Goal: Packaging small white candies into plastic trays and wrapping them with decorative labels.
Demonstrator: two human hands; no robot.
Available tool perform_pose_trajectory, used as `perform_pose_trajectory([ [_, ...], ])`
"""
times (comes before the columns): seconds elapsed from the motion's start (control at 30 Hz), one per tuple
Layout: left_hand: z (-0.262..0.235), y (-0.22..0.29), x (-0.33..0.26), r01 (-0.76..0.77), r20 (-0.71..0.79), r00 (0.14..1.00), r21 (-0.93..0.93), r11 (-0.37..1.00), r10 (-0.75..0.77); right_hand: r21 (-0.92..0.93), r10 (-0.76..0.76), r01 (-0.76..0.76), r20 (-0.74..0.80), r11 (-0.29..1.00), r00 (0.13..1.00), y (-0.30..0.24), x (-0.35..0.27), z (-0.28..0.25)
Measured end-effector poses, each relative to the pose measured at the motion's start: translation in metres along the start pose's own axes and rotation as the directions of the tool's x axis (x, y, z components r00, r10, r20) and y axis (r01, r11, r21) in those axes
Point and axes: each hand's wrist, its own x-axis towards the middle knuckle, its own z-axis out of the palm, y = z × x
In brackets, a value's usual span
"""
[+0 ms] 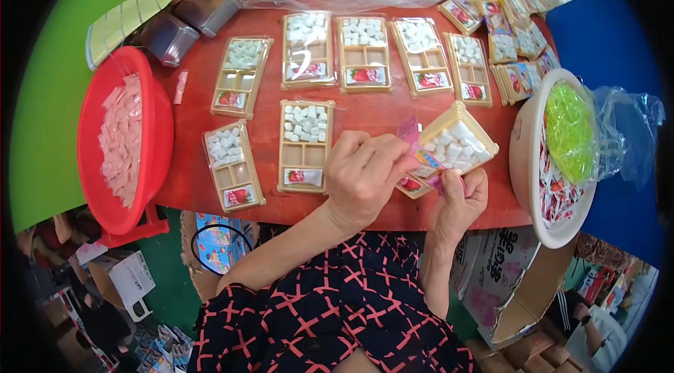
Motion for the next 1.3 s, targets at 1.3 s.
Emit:
perform_pose_trajectory([
  [1.3, -0.041, -0.026, -0.021, -0.294, 0.316, 0.833, -0.445, 0.846, 0.455, -0.390, -0.483, 0.675, 0.485, 0.626, 0.729, -0.022, -0.015, -0.020],
])
